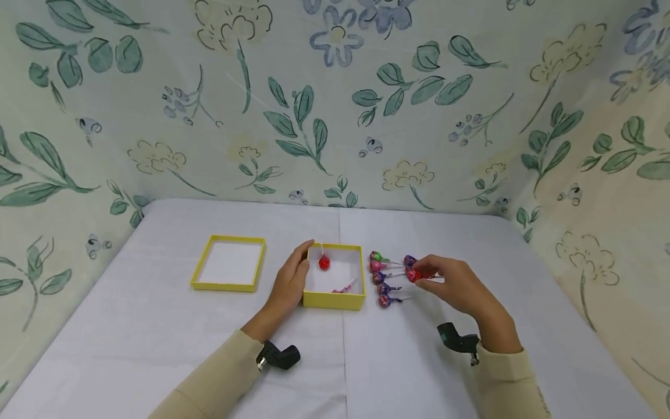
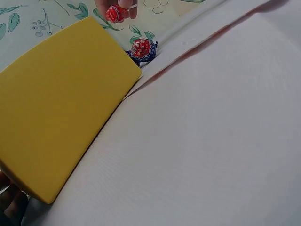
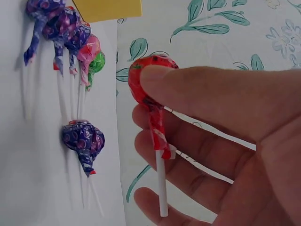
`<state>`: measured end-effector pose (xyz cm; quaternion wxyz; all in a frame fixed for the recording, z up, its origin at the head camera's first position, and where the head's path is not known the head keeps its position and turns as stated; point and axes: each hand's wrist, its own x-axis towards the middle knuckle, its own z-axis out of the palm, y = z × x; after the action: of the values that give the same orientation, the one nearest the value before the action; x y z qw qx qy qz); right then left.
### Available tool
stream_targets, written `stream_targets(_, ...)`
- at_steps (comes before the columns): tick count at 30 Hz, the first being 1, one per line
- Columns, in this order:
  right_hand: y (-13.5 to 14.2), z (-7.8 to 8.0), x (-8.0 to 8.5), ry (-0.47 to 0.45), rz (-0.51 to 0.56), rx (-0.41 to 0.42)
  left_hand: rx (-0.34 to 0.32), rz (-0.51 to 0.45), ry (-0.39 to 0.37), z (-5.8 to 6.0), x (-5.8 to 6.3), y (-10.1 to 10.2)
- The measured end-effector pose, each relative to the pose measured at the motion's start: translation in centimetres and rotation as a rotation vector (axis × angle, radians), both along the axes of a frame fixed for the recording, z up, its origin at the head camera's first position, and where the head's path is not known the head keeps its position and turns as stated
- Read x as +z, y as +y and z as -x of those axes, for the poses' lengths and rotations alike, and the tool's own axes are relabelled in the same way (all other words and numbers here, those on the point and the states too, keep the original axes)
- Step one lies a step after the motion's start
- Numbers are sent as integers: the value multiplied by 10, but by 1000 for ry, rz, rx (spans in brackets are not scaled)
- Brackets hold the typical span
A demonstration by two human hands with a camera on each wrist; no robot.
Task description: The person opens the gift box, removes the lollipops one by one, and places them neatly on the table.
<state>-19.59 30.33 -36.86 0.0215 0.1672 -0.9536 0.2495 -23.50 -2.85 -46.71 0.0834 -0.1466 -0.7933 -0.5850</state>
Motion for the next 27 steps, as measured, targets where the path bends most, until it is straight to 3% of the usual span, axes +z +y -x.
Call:
stream_targets(13,9,4,-6,-142,-15,8,5,5,-13,0,0,1)
stream_targets(27,7,13,-24,-155,-38,-64,1,-5,-19,0,1,0)
